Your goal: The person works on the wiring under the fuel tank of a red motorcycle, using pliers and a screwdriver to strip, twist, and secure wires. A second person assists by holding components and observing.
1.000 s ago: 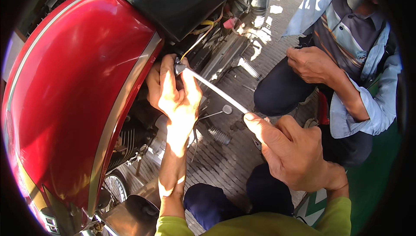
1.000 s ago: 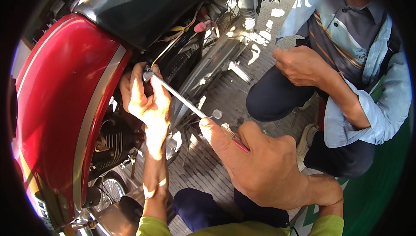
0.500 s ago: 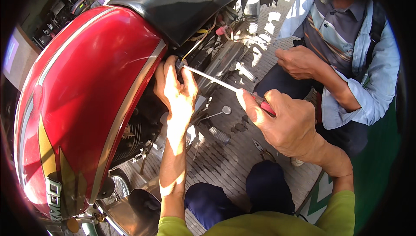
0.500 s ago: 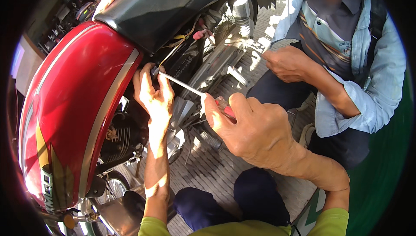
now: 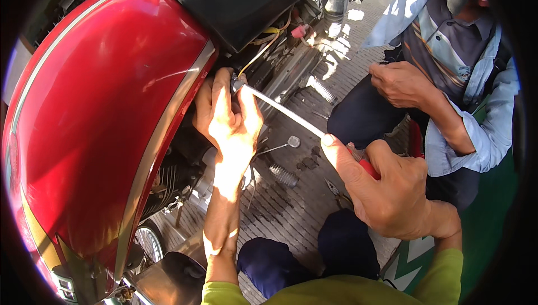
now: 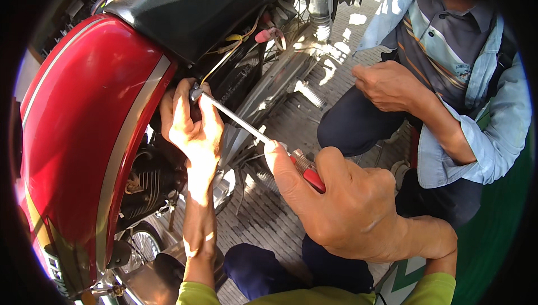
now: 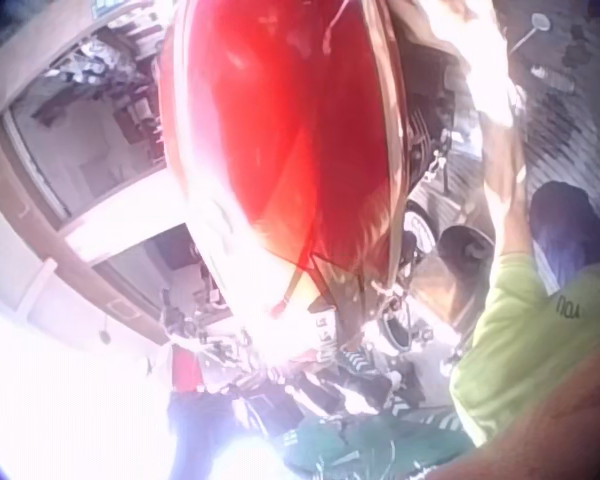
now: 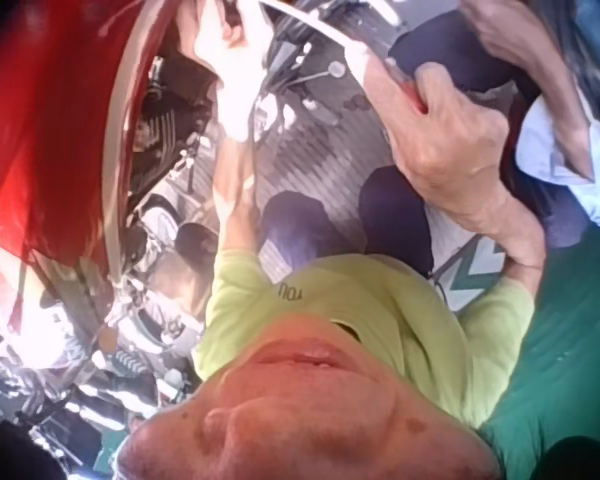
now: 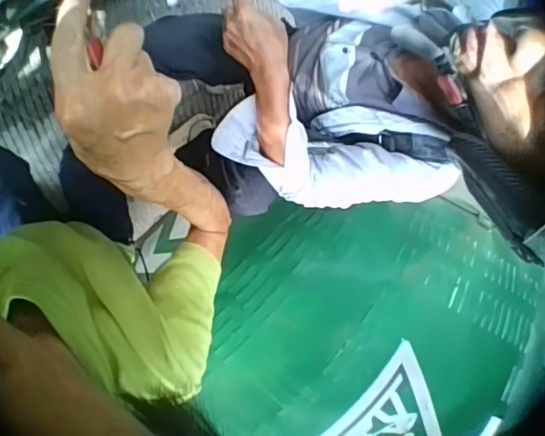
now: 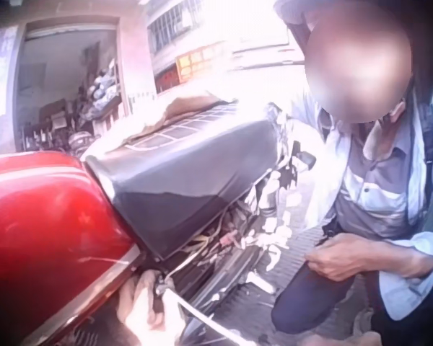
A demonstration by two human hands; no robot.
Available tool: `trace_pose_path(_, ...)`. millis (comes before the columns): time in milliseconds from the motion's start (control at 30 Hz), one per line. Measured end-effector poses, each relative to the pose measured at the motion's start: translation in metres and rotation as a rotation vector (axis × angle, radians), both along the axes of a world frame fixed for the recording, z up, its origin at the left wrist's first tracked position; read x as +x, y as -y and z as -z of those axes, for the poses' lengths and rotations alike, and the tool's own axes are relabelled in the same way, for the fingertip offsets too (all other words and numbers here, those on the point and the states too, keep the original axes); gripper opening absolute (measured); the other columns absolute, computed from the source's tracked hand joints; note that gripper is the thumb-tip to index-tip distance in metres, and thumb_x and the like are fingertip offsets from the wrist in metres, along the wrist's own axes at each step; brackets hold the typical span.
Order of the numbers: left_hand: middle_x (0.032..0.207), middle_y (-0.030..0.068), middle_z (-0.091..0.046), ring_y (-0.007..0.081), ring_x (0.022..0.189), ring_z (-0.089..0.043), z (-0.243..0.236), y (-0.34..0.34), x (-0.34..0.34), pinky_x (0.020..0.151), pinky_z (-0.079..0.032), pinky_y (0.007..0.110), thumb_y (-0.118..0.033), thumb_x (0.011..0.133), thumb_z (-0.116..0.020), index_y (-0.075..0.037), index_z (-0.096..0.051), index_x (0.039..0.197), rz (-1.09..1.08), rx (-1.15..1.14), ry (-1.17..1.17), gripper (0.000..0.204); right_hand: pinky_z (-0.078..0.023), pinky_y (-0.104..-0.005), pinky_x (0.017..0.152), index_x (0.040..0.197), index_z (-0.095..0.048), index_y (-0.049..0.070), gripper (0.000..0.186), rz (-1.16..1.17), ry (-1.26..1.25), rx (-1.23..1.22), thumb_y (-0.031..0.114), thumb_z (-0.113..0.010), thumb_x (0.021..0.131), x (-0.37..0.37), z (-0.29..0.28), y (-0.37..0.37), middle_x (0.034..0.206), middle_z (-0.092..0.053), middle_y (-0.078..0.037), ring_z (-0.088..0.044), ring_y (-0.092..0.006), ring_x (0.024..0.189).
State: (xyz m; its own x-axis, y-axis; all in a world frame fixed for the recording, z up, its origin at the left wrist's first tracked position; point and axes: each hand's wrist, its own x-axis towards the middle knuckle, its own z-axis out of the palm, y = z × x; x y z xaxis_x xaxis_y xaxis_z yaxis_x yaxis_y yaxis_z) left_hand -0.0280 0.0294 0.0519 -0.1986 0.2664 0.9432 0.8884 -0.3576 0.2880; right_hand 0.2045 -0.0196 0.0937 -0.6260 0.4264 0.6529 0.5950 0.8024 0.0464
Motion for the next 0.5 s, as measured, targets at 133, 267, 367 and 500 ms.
trace_pose_path(133,0.085,0.0119,-0.058,0.0149,0.065,-0.055,0.003,-0.003,-0.008,0.058,-0.045,0.024,0.005,0.079,-0.066,0.003,-0.062,0.102,-0.002,0.042,-0.011,0.024,-0.028,-0.0281,0.033,0.112,-0.066,0.01,0.037,-0.031,-0.059,-0.161,0.006,-0.066,0.075,-0.003,0.003,0.002,0.063,-0.034,-0.002,-0.042,-0.0129,0.04)
trace_pose_path(267,0.09,0.0131,-0.059,0.0147,0.073,-0.058,-0.001,0.01,0.005,0.065,-0.048,0.023,0.006,0.081,-0.066,0.005,-0.062,0.103,-0.022,-0.038,-0.011,0.022,-0.033,-0.03,0.034,0.116,-0.064,0.01,0.044,-0.051,-0.124,-0.273,0.007,-0.069,0.072,0.006,0.0,0.011,0.065,-0.04,-0.003,-0.045,-0.0163,0.041)
trace_pose_path(367,0.088,0.0124,-0.058,0.0148,0.073,-0.058,-0.008,0.022,0.017,0.065,-0.048,0.023,0.004,0.082,-0.066,0.005,-0.062,0.104,0.044,-0.051,0.01,0.022,-0.038,-0.0287,0.038,0.117,-0.061,0.005,0.047,-0.095,-0.152,-0.261,0.007,-0.071,0.071,0.02,-0.011,0.018,0.068,-0.043,-0.003,-0.049,-0.0165,0.046)
trace_pose_path(500,0.083,0.013,-0.057,0.0193,0.064,-0.059,-0.017,0.027,0.029,0.057,-0.048,0.026,0.004,0.079,-0.065,0.003,-0.061,0.103,-0.012,0.033,-0.084,0.024,-0.035,-0.0256,0.038,0.109,-0.065,0.004,0.032,-0.125,-0.02,0.043,0.011,-0.066,0.078,0.042,-0.035,0.014,0.067,-0.042,-0.002,-0.05,-0.012,0.049)
